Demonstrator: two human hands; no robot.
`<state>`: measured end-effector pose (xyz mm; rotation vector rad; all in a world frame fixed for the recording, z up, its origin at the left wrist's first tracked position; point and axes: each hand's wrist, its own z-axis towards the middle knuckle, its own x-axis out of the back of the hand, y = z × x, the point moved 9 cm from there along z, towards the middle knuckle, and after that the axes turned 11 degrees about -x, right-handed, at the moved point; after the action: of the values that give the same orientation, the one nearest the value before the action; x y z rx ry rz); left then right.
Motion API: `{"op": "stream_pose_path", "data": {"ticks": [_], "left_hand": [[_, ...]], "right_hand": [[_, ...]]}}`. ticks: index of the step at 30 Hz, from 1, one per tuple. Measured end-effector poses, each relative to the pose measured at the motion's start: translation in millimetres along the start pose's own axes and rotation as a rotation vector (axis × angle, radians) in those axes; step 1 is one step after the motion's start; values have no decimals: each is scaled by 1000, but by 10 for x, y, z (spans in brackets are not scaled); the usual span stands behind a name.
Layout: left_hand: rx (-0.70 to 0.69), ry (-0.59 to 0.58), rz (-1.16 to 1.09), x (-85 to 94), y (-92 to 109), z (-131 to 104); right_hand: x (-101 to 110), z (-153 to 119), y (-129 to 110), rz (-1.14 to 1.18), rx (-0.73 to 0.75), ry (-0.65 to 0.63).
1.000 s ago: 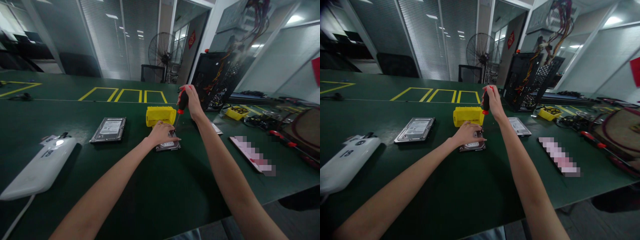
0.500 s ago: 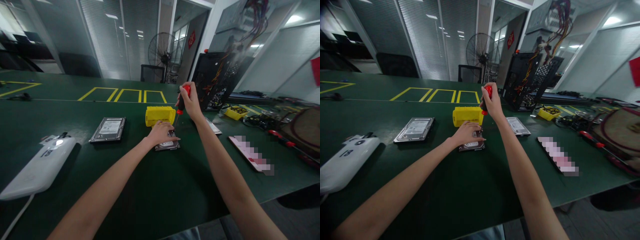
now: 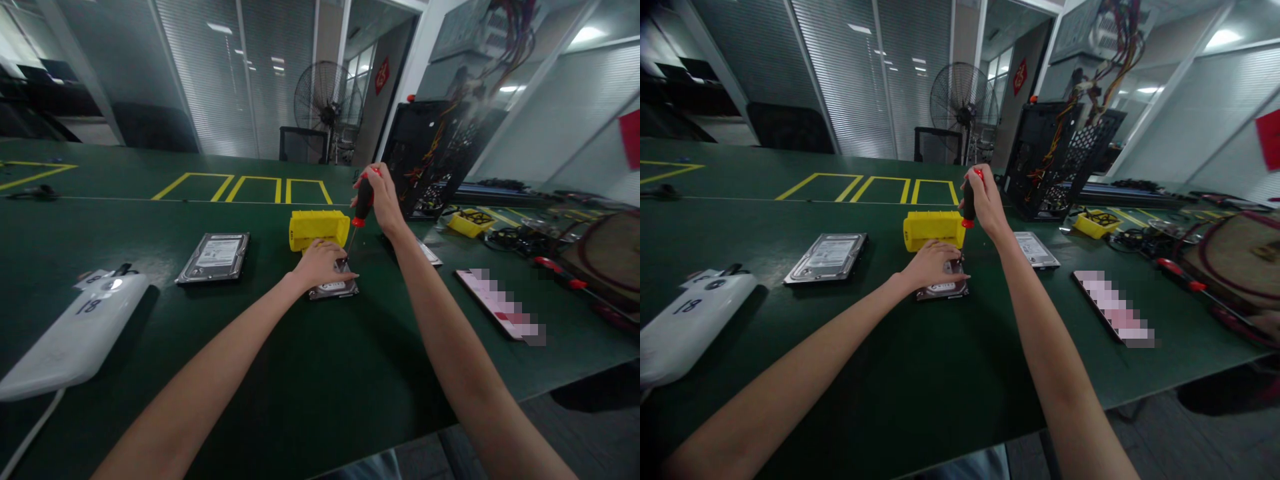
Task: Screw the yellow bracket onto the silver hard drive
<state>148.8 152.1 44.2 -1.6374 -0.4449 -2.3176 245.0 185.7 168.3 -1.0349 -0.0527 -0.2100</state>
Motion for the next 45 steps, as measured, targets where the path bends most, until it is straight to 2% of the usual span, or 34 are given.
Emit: {"op": "stream_pose_path", "data": {"ticks": [9, 14, 16, 21, 26, 33, 45], "left_hand": [[-11, 2, 3, 7, 6, 5], [-14, 4, 5, 3, 5, -1], [-16, 5, 3, -3, 3, -1], [-20, 8, -8, -3, 7, -3], [-21, 16, -4, 14, 17, -4], [-12, 6, 0, -7, 7, -1], [-26, 3, 14, 1, 19, 10]], "right_hand": [[-44, 4, -52, 103, -97, -92], [-14, -39, -77, 115, -131, -40], [-25, -51, -70, 160, -142, -55], [-93, -75, -97, 140, -116, -136], [-89, -65, -107, 141, -88, -118], [-99, -37, -14, 151, -153, -126], [-108, -55, -70, 102, -84, -175]]}}
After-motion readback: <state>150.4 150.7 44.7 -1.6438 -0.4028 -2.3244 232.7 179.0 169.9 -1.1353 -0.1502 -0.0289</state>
